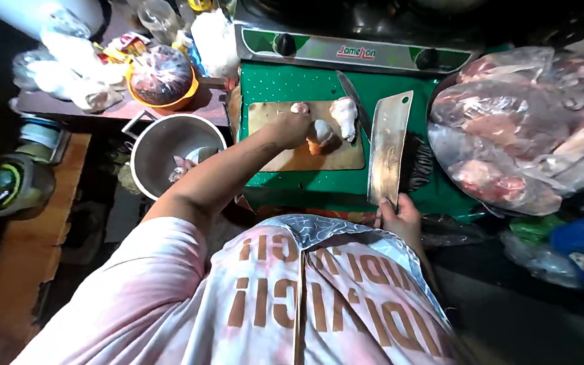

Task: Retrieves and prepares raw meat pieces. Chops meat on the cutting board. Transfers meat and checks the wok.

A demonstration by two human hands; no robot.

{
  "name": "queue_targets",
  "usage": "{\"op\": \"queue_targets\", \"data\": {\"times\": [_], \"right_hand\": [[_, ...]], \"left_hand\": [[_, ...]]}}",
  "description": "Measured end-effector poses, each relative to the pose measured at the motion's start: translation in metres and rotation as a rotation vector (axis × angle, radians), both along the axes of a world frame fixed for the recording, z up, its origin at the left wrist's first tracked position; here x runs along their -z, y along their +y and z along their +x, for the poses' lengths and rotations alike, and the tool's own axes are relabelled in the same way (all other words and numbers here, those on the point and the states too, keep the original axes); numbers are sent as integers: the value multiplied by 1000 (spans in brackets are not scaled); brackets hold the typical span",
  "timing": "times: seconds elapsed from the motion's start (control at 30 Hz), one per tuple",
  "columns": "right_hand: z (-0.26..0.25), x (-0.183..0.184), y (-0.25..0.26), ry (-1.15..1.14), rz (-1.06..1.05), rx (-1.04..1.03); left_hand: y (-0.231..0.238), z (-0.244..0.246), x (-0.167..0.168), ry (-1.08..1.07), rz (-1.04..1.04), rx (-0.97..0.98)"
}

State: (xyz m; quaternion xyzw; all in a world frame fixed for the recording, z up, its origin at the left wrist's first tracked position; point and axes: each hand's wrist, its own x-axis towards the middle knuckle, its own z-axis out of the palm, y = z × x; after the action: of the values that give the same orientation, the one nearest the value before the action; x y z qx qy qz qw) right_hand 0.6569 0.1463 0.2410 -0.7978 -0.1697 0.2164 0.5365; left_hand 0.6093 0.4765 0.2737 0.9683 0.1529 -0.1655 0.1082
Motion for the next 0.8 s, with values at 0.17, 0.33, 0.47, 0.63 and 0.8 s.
{"op": "queue_targets", "data": {"times": [0.17,0.33,0.47,0.63,0.8], "right_hand": [[-20,4,49,-43,28,-155],[-38,10,108,-314,-79,-410],[-58,-2,155,-503,-114,-466],[-75,9,193,-546,-267,-476],[-80,18,198,-469,-521,-531]], "left_hand": [[2,-86,48,-223,-226,-448],[-16,-139,82,-543,-224,-562],[-24,-157,91,-674,-183,-506],[-21,-170,109,-771,-153,-395],[-12,-175,115,-822,-134,-293]]}}
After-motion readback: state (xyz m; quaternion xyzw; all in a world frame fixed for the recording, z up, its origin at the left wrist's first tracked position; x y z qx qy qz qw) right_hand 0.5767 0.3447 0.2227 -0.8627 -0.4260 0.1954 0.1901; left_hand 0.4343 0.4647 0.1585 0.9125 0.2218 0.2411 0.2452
